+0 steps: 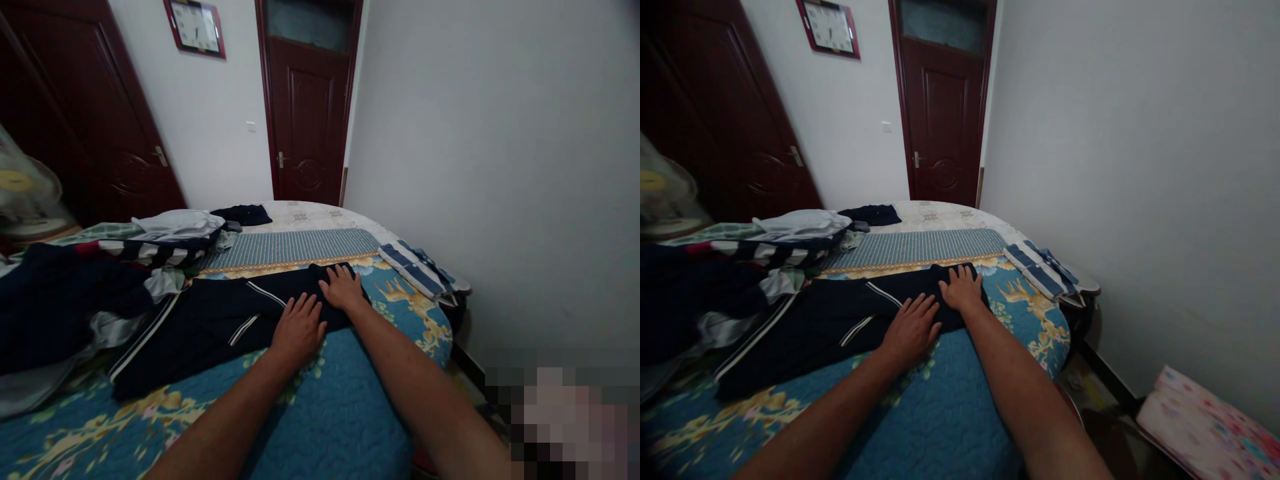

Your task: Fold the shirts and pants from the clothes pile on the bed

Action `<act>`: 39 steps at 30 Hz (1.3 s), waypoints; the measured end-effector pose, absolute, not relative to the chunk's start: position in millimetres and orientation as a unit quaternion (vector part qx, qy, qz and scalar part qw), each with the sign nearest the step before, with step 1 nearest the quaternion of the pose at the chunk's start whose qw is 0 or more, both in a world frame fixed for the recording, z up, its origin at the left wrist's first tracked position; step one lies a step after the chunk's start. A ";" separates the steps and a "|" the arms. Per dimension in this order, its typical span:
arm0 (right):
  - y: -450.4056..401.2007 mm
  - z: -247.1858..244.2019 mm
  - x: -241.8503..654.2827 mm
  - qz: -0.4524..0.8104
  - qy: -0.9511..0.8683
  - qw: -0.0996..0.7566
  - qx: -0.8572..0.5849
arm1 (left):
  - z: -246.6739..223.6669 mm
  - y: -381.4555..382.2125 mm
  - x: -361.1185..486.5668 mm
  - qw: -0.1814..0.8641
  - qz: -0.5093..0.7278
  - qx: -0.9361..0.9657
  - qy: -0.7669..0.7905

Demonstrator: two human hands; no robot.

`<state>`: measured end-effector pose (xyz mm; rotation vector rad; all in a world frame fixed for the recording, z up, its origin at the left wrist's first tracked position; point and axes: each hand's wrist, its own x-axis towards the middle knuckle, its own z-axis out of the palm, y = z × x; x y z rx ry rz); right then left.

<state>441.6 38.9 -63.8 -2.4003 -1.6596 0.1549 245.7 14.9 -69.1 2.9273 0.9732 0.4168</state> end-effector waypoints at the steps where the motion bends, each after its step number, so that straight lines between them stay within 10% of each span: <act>1: 43.9 -61.8 437.7 0.053 -0.555 0.105 -0.824 | -66.7 15.0 245.9 0.017 0.137 0.940 0.311; 23: 82.1 -54.7 430.3 -0.058 -0.636 0.259 -0.724 | -61.6 36.1 230.0 0.100 0.198 0.961 0.165; 39: 20.7 -78.0 459.2 -0.039 -0.537 0.143 -0.831 | -51.9 32.1 242.6 0.107 0.266 0.932 0.223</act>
